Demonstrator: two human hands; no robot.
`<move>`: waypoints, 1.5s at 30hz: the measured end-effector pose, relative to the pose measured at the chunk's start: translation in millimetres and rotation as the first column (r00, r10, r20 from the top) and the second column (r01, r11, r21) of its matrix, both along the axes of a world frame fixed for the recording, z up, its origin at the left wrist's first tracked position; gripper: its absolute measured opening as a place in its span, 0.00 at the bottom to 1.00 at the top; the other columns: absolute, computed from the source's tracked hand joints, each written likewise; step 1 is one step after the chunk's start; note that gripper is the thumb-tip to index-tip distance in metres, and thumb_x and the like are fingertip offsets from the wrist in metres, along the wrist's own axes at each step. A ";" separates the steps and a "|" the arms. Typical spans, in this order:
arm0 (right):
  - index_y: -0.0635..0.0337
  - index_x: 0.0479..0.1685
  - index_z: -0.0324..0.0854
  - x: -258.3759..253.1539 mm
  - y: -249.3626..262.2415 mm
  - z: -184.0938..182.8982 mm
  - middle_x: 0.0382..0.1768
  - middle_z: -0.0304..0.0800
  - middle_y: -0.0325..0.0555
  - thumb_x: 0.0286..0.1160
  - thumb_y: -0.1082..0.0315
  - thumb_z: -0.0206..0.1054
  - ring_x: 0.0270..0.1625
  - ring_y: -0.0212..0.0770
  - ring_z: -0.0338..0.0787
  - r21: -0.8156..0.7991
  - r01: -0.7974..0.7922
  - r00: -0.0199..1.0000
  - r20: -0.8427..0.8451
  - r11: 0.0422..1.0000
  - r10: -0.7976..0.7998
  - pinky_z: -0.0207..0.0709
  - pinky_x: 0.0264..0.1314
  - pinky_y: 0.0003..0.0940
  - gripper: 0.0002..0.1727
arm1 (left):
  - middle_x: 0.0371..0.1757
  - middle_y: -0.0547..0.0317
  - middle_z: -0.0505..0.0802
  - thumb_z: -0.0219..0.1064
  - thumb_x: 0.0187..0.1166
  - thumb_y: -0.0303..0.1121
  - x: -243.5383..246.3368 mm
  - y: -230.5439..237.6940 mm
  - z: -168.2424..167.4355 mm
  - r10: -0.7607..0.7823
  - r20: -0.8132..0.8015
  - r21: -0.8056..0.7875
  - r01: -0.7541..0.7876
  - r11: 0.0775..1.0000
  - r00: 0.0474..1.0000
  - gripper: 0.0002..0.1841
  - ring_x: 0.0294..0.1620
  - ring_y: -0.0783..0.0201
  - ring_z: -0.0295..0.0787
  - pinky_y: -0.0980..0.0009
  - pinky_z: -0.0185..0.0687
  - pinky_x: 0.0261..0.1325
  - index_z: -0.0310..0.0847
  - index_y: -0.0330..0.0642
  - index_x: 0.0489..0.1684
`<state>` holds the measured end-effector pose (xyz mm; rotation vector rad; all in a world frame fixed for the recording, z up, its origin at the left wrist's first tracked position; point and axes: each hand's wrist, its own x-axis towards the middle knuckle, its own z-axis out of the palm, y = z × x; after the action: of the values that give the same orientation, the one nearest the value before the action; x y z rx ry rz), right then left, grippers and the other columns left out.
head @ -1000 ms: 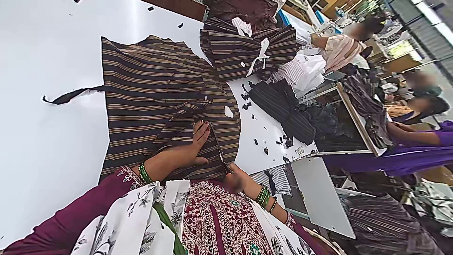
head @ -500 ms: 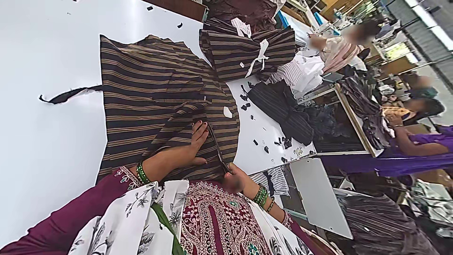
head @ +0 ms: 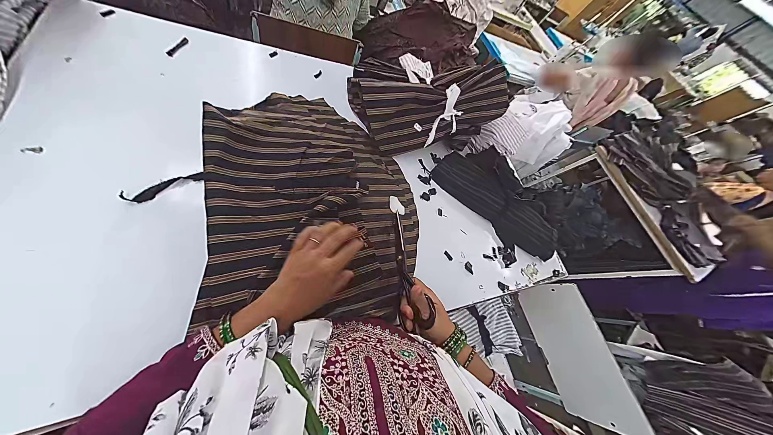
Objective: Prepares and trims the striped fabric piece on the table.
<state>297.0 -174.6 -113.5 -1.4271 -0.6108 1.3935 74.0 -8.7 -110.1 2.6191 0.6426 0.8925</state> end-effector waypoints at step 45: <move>0.52 0.43 0.68 3.8 11.3 3.9 0.15 0.78 0.29 0.65 0.30 0.72 0.13 0.26 0.80 -0.065 -0.014 1.000 -0.028 0.998 0.013 0.78 0.18 0.19 0.35 | 0.52 0.39 0.93 0.61 0.85 0.26 69.7 140.8 0.9 -0.010 -0.187 -0.420 -0.071 0.905 0.982 0.12 0.61 0.39 0.89 0.39 0.72 0.73 0.85 0.32 0.59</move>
<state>300.7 -163.2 -109.6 -1.4556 -0.5630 1.4527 143.7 132.1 -109.2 2.3103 0.8237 0.4500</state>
